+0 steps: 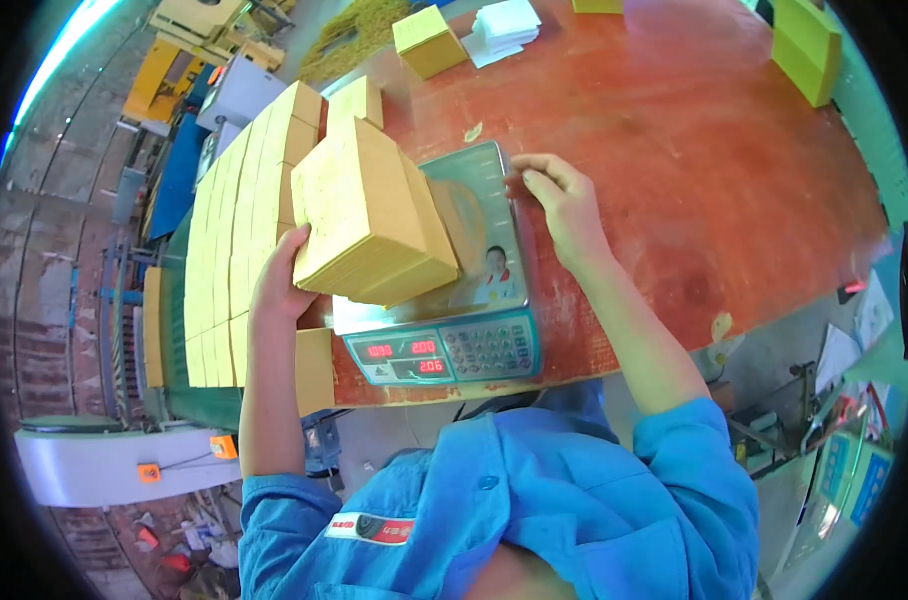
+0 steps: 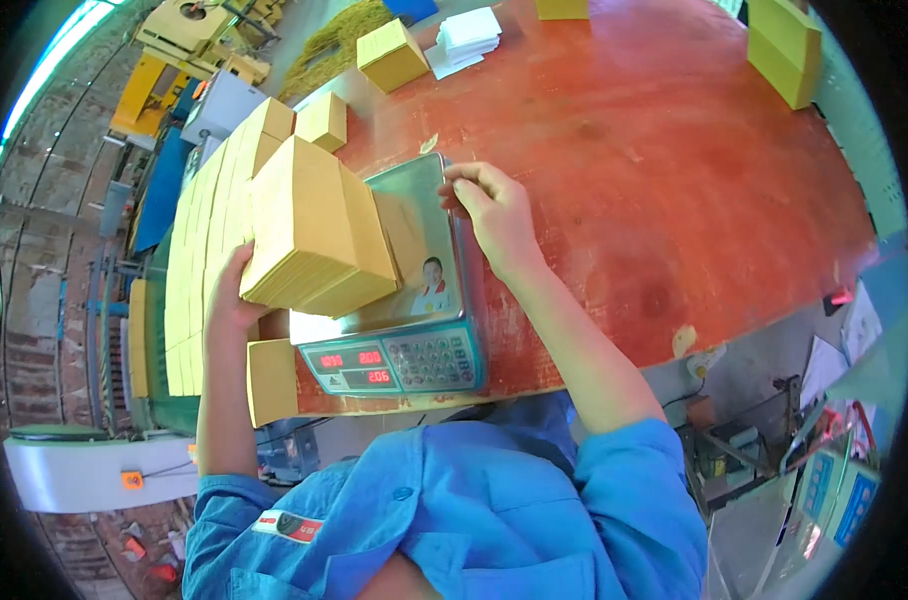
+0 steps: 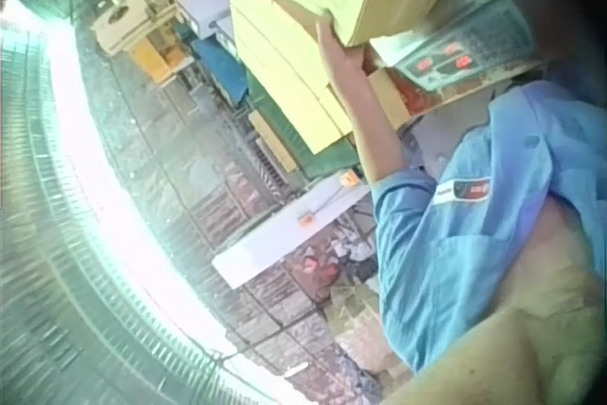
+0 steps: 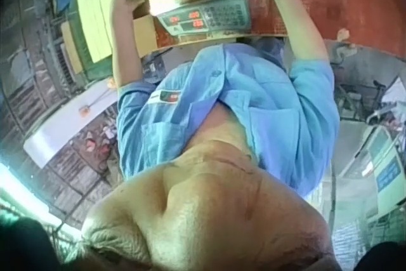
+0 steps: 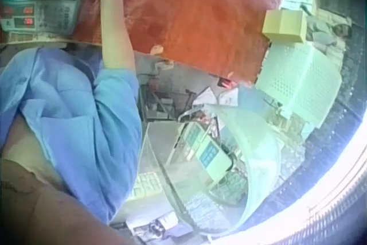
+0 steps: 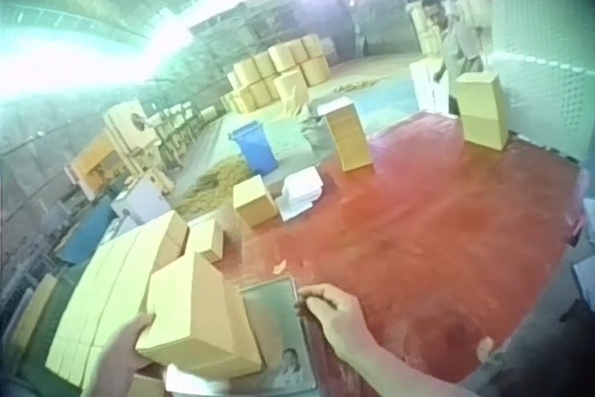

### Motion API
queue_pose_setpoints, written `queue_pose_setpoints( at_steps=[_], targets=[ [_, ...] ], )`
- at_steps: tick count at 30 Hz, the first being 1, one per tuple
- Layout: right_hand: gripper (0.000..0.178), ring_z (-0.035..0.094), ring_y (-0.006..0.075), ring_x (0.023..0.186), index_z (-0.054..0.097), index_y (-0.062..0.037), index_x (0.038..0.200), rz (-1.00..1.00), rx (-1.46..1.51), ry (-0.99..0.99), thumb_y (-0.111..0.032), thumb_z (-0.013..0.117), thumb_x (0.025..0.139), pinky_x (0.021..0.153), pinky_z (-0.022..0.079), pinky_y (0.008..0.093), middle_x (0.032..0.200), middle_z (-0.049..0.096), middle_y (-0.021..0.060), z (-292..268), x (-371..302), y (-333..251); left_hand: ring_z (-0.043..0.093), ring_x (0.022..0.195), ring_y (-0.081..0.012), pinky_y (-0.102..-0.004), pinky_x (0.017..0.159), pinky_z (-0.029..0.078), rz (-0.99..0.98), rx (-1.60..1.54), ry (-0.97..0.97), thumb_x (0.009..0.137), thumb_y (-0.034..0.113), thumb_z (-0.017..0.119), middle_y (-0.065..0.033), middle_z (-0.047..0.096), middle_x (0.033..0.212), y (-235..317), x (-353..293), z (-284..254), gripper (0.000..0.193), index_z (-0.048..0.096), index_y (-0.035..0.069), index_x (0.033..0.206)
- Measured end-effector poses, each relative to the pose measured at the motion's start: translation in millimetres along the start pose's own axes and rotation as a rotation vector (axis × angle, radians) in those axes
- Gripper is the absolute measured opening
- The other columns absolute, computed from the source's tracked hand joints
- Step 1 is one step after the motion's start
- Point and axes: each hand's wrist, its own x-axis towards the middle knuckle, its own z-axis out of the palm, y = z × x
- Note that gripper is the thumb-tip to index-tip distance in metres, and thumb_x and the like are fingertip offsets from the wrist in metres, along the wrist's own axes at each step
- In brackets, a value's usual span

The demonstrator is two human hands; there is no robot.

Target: Using a binding machine to strap bundles of paper and weighing them on a digital scale.

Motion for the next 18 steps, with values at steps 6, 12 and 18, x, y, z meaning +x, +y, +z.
queue_pose_setpoints(
  at_steps=[6, 12, 18],
  targets=[
    [0.018, 0.065, 0.0155, 0.084, 0.066, 0.0006, 0.105, -0.041, -0.108, -0.150, -0.003, 0.053, 0.092, 0.077, 0.052, 0.0295, 0.091, 0.068, 0.0080, -11.0, -14.7, -4.8, 0.063, 0.107, -0.0262, -0.0411, 0.089, 0.053, 0.009, -0.022, 0.048, 0.091, 0.026, 0.060, -0.0170, 0.063, 0.119, 1.1, -6.1, -0.1, 0.047, 0.052, -0.004, 0.126],
    [0.024, 0.066, 0.0288, 0.090, 0.064, 0.0001, 0.111, -0.317, -0.323, -0.301, -0.002, 0.056, 0.088, 0.080, 0.053, 0.0337, 0.099, 0.066, 0.0168, 19.0, -24.4, -6.4, 0.063, 0.107, -0.0273, -0.0431, 0.091, 0.052, -0.010, 0.017, 0.044, 0.092, 0.031, 0.056, -0.0150, 0.063, 0.120, 5.0, -12.2, 3.6, 0.048, 0.053, 0.000, 0.128],
    [0.030, 0.062, 0.0337, 0.098, 0.061, -0.0008, 0.116, -0.351, -0.415, -0.401, -0.004, 0.059, 0.086, 0.084, 0.051, 0.0381, 0.108, 0.061, 0.0165, 39.5, -28.3, -14.4, 0.063, 0.107, -0.0263, -0.0431, 0.092, 0.051, 0.030, 0.093, 0.081, 0.093, 0.032, 0.055, -0.0148, 0.064, 0.120, 4.1, -13.0, 7.4, 0.049, 0.053, 0.000, 0.129]
  ],
)
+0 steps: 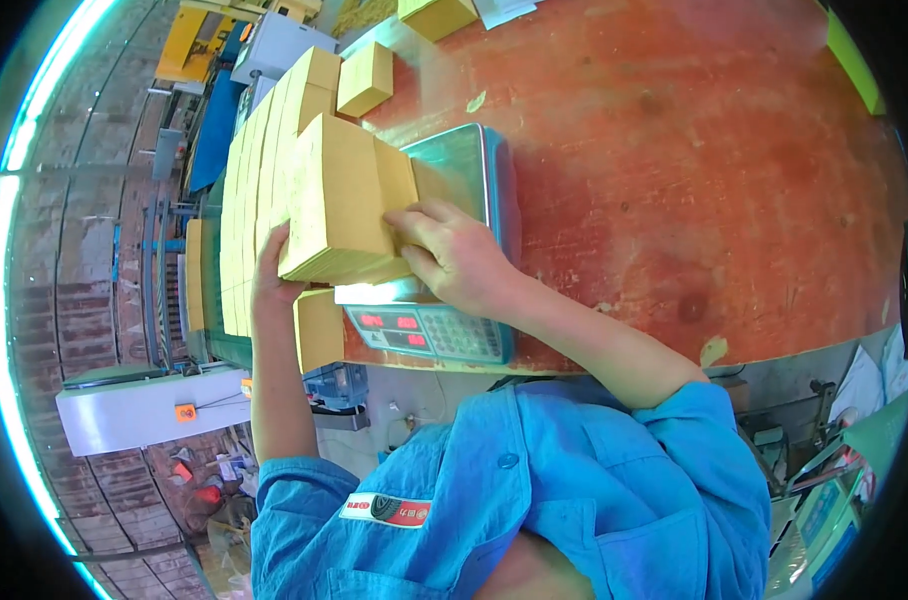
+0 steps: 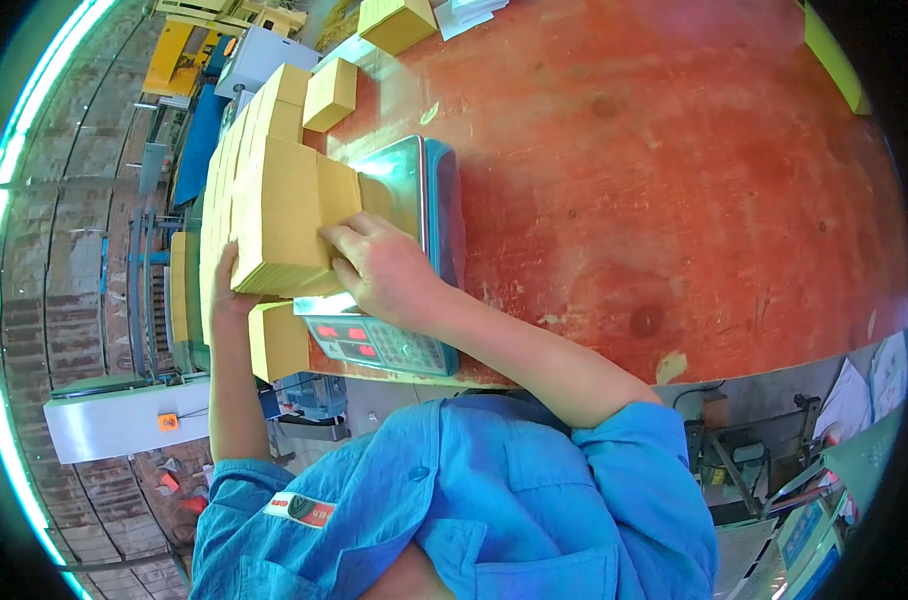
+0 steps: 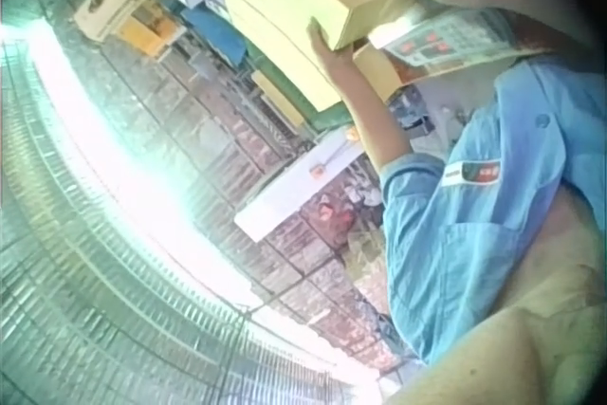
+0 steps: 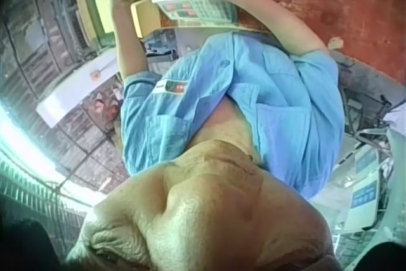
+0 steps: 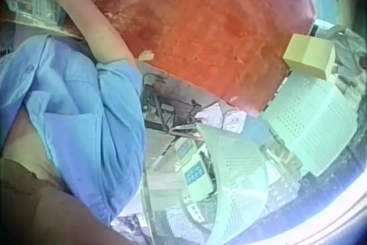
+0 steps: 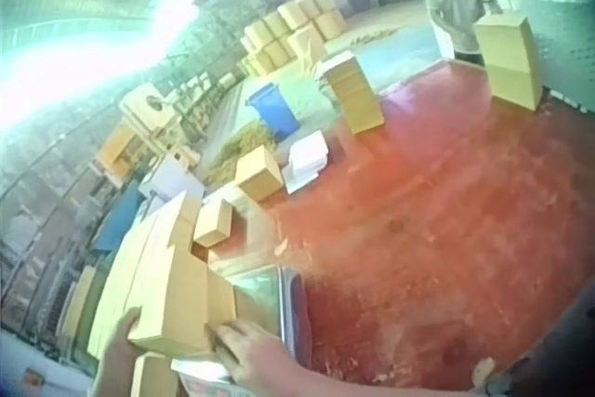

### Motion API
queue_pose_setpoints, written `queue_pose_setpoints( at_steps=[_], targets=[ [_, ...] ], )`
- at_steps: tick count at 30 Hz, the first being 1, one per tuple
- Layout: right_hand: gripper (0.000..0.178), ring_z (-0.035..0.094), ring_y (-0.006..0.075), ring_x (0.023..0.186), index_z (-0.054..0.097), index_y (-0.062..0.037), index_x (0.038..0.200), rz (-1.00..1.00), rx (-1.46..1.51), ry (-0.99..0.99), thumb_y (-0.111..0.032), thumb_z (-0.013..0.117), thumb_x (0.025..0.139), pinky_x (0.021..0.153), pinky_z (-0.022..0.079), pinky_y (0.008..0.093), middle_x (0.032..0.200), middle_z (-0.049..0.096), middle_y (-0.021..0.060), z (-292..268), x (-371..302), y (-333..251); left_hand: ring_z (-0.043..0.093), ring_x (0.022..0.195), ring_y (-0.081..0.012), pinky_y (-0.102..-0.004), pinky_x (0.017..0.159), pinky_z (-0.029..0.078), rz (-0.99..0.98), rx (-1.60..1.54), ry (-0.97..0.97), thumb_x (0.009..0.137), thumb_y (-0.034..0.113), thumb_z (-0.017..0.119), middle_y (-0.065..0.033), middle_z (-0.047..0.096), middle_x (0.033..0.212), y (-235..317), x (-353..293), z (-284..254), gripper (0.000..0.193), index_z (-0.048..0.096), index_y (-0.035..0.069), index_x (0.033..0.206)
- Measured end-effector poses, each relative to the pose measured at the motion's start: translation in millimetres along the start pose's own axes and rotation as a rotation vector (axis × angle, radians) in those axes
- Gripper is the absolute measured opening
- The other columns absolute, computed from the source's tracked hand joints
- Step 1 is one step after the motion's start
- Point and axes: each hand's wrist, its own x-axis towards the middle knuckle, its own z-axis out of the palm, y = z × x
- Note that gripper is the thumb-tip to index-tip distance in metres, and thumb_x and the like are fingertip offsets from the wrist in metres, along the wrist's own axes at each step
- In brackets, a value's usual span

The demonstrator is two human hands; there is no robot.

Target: Using a binding machine to strap bundles of paper and weighing them on a digital scale.

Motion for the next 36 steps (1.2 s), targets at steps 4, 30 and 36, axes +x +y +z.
queue_pose_setpoints(
  at_steps=[4, 30, 36],
  targets=[
    [0.032, 0.058, 0.0343, 0.104, 0.061, -0.0006, 0.116, -0.037, -0.055, 0.001, -0.004, 0.060, 0.084, 0.088, 0.050, 0.0405, 0.111, 0.060, 0.0165, 8.5, 4.4, -4.0, 0.063, 0.108, -0.0260, -0.0424, 0.092, 0.051, 0.024, -0.027, 0.020, 0.093, 0.031, 0.055, -0.0151, 0.064, 0.119, -3.9, -1.6, 0.0, 0.048, 0.053, -0.001, 0.128],
    [0.035, 0.057, 0.0328, 0.116, 0.056, 0.0020, 0.125, 0.090, 0.058, 0.084, -0.013, 0.054, 0.094, 0.096, 0.046, 0.0379, 0.128, 0.057, 0.0209, 15.3, 19.0, 10.0, 0.059, 0.113, -0.0209, -0.0351, 0.095, 0.047, 0.152, -0.056, 0.000, 0.093, 0.027, 0.062, -0.0159, 0.060, 0.124, -7.6, -6.6, 10.9, 0.051, 0.049, -0.004, 0.130],
    [0.062, 0.028, 0.0239, 0.143, 0.034, -0.0040, 0.148, 0.270, 0.388, 0.190, -0.046, 0.035, 0.103, 0.115, 0.021, 0.0398, 0.154, 0.033, 0.0129, 11.3, 57.5, 17.9, 0.049, 0.128, -0.0296, -0.0402, 0.107, 0.038, 0.251, -0.300, -0.082, 0.096, 0.065, 0.032, -0.0185, 0.050, 0.140, -26.7, 4.2, 14.5, 0.081, 0.040, -0.003, 0.141]
  ],
)
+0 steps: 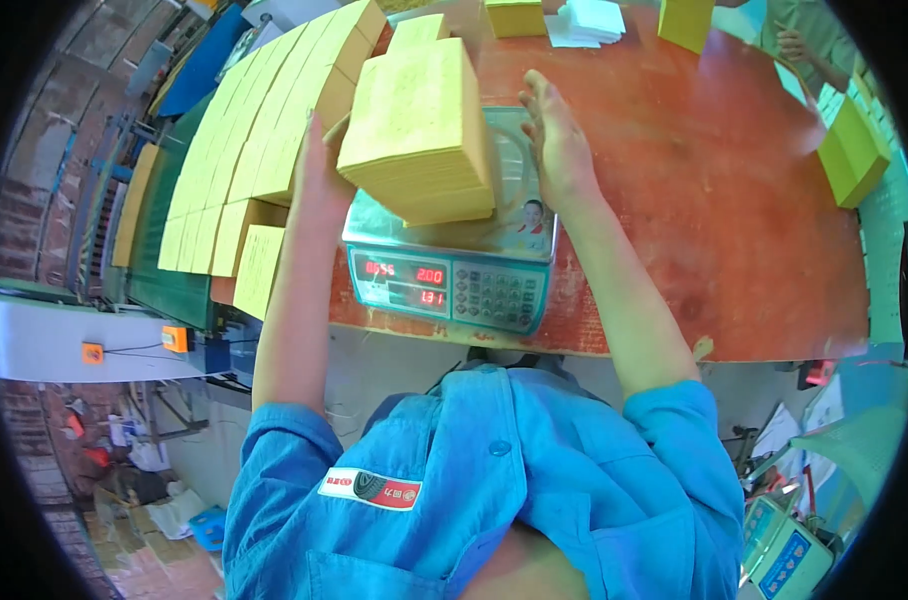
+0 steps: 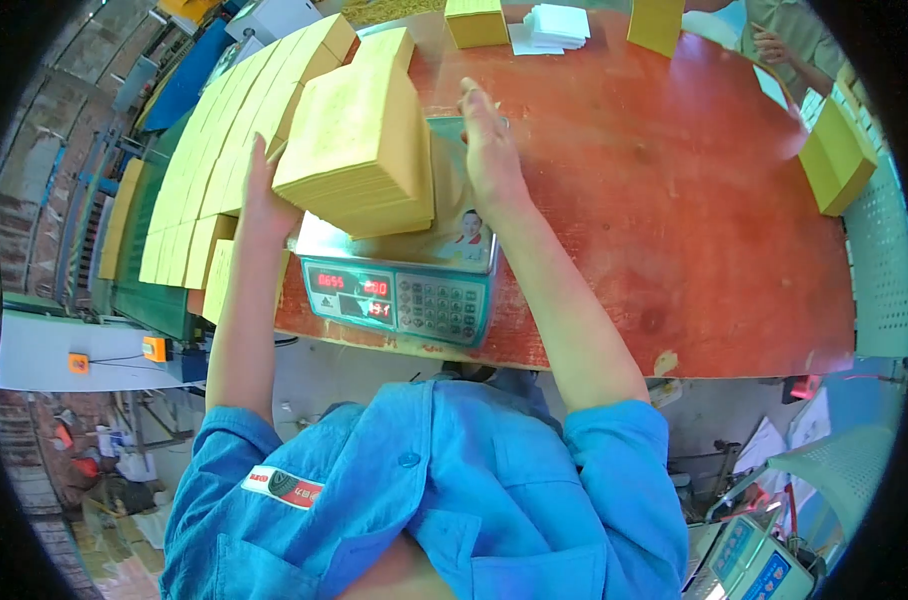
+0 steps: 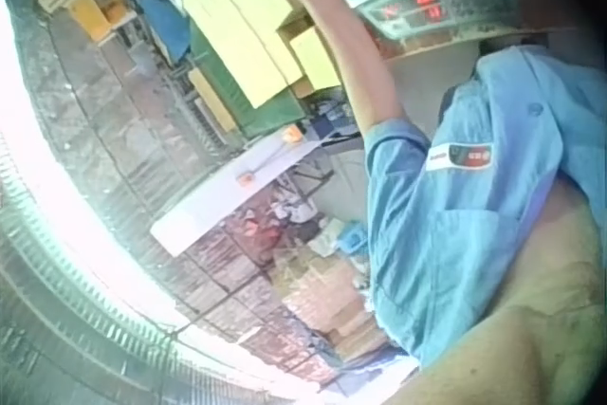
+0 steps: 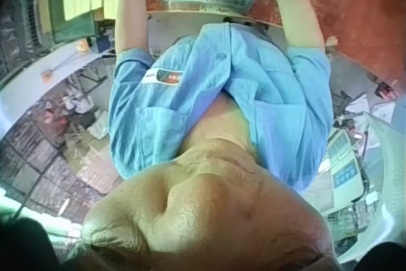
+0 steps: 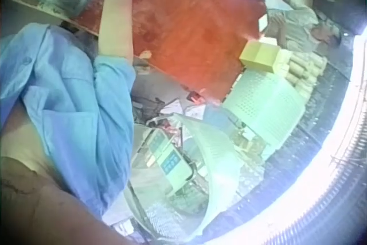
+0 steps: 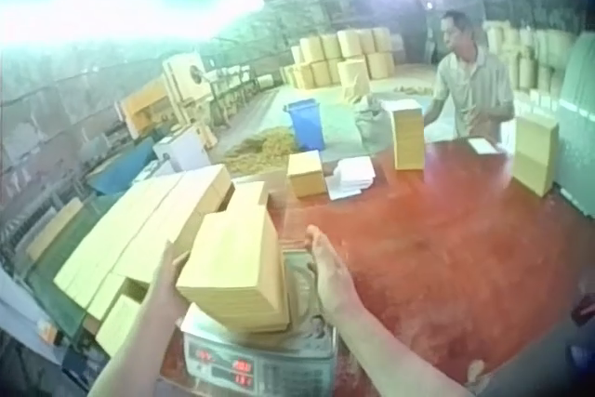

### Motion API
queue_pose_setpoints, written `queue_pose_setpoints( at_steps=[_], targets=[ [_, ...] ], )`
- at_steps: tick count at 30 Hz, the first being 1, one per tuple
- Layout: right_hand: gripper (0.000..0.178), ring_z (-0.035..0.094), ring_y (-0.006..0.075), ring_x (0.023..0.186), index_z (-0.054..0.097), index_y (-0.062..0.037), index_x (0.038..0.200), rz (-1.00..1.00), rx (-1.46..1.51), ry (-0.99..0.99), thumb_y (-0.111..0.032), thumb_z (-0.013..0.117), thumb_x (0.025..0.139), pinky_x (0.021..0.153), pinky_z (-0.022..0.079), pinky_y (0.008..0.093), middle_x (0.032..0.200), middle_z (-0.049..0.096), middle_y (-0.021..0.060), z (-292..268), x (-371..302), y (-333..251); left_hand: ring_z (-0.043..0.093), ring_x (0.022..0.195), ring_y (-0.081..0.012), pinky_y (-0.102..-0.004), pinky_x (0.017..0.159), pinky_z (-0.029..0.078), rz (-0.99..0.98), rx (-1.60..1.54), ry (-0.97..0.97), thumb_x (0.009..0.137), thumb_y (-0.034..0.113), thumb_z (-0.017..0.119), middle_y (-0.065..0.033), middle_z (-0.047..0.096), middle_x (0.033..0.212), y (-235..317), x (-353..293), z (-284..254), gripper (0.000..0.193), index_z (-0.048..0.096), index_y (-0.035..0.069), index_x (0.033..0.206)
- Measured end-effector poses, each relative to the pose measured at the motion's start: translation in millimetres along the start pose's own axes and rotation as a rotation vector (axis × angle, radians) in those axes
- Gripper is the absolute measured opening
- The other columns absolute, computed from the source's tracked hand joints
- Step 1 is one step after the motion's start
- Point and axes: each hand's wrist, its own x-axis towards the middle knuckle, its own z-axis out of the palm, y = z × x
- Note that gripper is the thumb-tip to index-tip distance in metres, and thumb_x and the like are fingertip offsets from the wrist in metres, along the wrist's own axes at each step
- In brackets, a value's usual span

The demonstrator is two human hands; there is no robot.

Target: Using a binding machine to strap bundles of paper and weighing them on a digital scale.

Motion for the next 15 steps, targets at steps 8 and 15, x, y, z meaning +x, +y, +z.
queue_pose_setpoints(
  at_steps=[8, 15],
  targets=[
    [0.059, 0.045, 0.0239, 0.130, 0.043, -0.0047, 0.143, 0.027, 0.065, 0.106, -0.047, 0.036, 0.103, 0.107, 0.035, 0.0364, 0.144, 0.047, 0.0111, 62.0, -25.3, -2.2, 0.055, 0.121, -0.0249, -0.0402, 0.099, 0.047, 0.013, -0.344, -0.105, 0.095, 0.067, 0.031, -0.0147, 0.055, 0.135, -62.3, 23.6, 16.2, 0.079, 0.045, 0.003, 0.139],
    [0.063, 0.048, 0.0240, 0.127, 0.045, -0.0027, 0.141, 0.010, 0.155, 0.016, -0.051, 0.032, 0.102, 0.107, 0.037, 0.0390, 0.139, 0.051, 0.0112, 61.6, -24.3, -2.1, 0.029, 0.143, -0.0233, -0.0391, 0.116, 0.023, 0.013, -0.133, -0.164, 0.098, 0.064, 0.021, -0.0111, 0.031, 0.155, -57.1, 34.7, -9.3, 0.078, 0.025, 0.007, 0.152]
  ],
)
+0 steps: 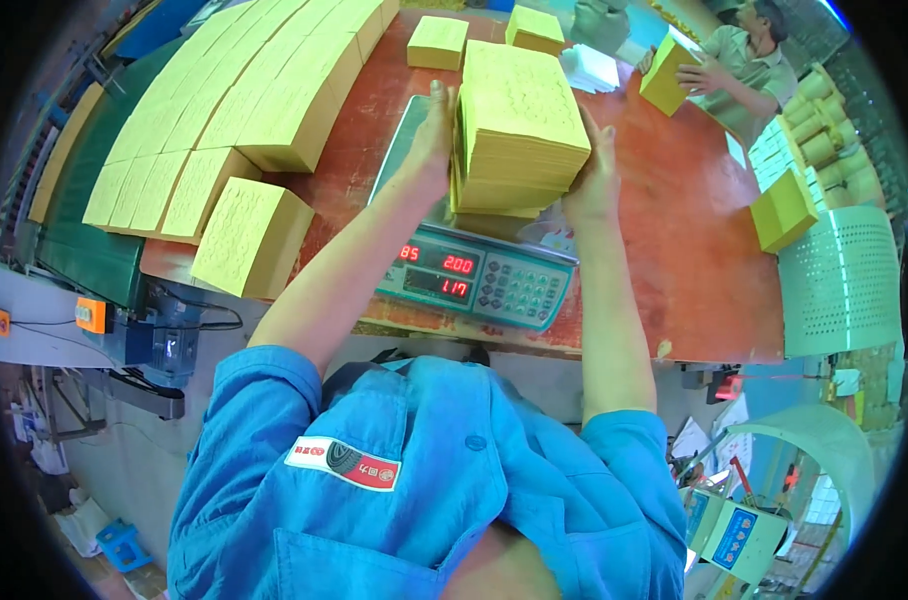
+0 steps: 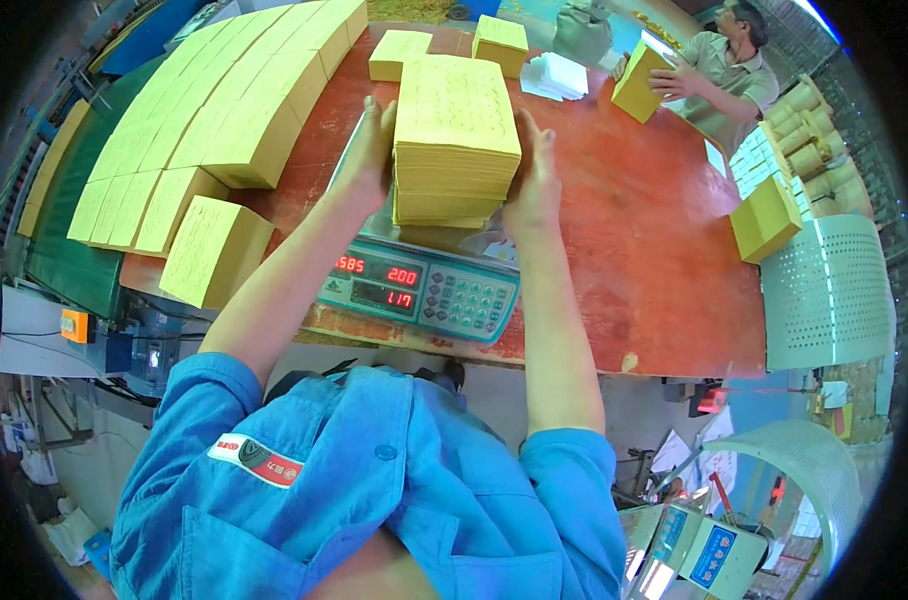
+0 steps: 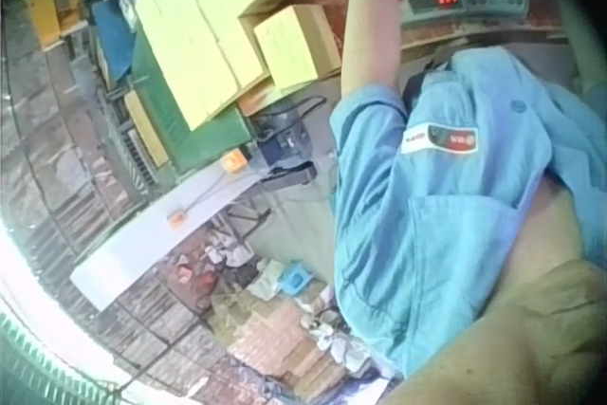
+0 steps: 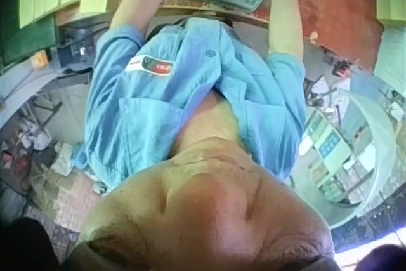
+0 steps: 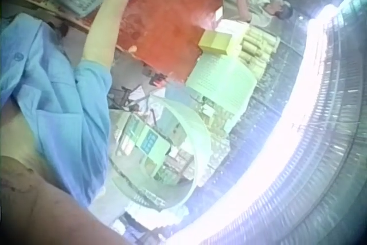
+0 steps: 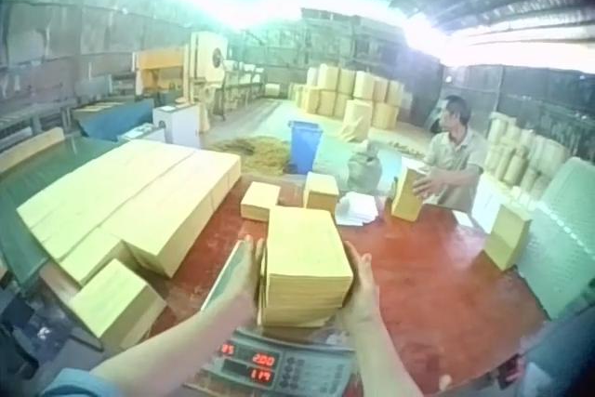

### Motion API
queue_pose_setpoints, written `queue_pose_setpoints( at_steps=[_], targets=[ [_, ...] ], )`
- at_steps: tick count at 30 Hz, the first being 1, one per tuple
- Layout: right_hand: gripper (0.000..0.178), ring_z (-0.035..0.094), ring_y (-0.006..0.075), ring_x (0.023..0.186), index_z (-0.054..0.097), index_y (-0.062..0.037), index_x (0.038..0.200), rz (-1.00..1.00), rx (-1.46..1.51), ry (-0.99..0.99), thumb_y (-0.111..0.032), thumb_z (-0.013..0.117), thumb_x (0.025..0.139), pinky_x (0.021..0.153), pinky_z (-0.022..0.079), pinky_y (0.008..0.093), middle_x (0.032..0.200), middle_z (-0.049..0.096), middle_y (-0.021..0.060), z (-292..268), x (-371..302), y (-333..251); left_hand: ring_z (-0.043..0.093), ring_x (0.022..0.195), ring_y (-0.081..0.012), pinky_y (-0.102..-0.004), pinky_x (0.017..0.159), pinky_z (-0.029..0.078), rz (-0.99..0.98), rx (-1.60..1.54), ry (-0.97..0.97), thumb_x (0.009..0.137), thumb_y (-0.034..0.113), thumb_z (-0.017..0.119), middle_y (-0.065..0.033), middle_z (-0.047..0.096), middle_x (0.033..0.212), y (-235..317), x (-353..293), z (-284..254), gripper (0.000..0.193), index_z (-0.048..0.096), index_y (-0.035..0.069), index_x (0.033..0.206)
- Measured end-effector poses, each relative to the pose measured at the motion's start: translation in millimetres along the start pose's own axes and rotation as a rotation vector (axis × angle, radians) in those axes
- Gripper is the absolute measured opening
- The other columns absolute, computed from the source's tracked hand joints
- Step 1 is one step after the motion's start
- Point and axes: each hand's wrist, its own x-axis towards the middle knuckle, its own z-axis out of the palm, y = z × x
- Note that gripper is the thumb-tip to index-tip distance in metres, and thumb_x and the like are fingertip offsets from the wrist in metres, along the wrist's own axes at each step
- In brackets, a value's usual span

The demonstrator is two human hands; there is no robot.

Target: Using a binding machine to strap bundles of paper and weighing them on a digital scale.

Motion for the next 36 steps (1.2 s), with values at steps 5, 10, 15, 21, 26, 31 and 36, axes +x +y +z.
queue_pose_setpoints(
  at_steps=[5, 10, 15, 21, 26, 31, 36],
  targets=[
    [0.071, 0.026, 0.0213, 0.140, 0.031, -0.0048, 0.148, -0.104, -0.035, 0.057, -0.057, 0.029, 0.101, 0.116, 0.019, 0.0439, 0.153, 0.031, 0.0069, -44.4, 18.5, -0.3, 0.004, 0.149, -0.0183, -0.0367, 0.119, 0.002, 0.060, 0.076, 0.062, 0.097, 0.066, 0.016, -0.0101, 0.010, 0.162, 8.6, -18.7, -7.9, 0.082, 0.015, 0.007, 0.154],
    [0.066, 0.033, 0.0197, 0.137, 0.035, -0.0044, 0.147, -0.097, -0.107, 0.044, -0.052, 0.031, 0.102, 0.114, 0.025, 0.0411, 0.149, 0.036, 0.0073, -38.9, 19.1, 24.3, 0.017, 0.147, -0.0204, -0.0372, 0.118, 0.013, 0.031, 0.043, 0.039, 0.098, 0.064, 0.022, -0.0128, 0.021, 0.159, 5.4, -39.4, 24.1, 0.080, 0.022, 0.005, 0.152],
    [0.057, 0.051, 0.0208, 0.124, 0.041, -0.0043, 0.143, 0.008, -0.012, 0.075, -0.045, 0.038, 0.103, 0.104, 0.041, 0.0342, 0.138, 0.051, 0.0097, -4.1, 4.3, 27.8, 0.039, 0.135, -0.0211, -0.0342, 0.111, 0.030, -0.040, -0.049, -0.093, 0.096, 0.066, 0.032, -0.0127, 0.042, 0.146, -10.4, -27.0, 16.3, 0.081, 0.035, 0.003, 0.147],
    [0.065, 0.032, 0.0233, 0.139, 0.023, -0.0108, 0.152, -0.063, -0.043, -0.036, -0.053, 0.027, 0.103, 0.113, 0.025, 0.0382, 0.155, 0.029, 0.0105, -40.2, 31.2, 8.3, 0.011, 0.148, -0.0221, -0.0371, 0.119, 0.011, 0.010, -0.057, -0.075, 0.096, 0.068, 0.020, -0.0118, 0.010, 0.161, -8.5, 3.9, -18.7, 0.085, 0.014, 0.007, 0.154],
    [0.067, 0.027, 0.0249, 0.141, 0.023, -0.0132, 0.153, -0.032, -0.021, -0.018, -0.056, 0.026, 0.101, 0.113, 0.020, 0.0418, 0.157, 0.026, 0.0103, -56.3, 39.1, 9.0, 0.012, 0.148, -0.0208, -0.0366, 0.119, 0.010, 0.030, -0.007, -0.050, 0.097, 0.066, 0.018, -0.0124, 0.013, 0.161, 2.7, -3.3, -2.8, 0.081, 0.016, 0.010, 0.154],
    [0.064, 0.038, 0.0239, 0.135, 0.026, -0.0143, 0.152, 0.044, 0.044, -0.061, -0.054, 0.029, 0.102, 0.108, 0.031, 0.0387, 0.153, 0.035, 0.0093, -41.6, 45.8, 45.6, 0.037, 0.136, -0.0213, -0.0357, 0.111, 0.032, 0.099, -0.069, -0.141, 0.097, 0.066, 0.027, -0.0102, 0.038, 0.149, -0.7, -21.2, 30.7, 0.079, 0.026, 0.008, 0.151],
    [0.065, 0.036, 0.0257, 0.138, 0.025, -0.0128, 0.152, 0.079, 0.045, 0.018, -0.052, 0.033, 0.101, 0.113, 0.030, 0.0376, 0.151, 0.037, 0.0093, -25.1, 39.3, 26.3, 0.037, 0.138, -0.0210, -0.0354, 0.112, 0.032, 0.059, 0.024, -0.132, 0.096, 0.067, 0.029, -0.0092, 0.036, 0.151, -2.3, -17.6, 21.3, 0.081, 0.025, 0.009, 0.152]
  ],
)
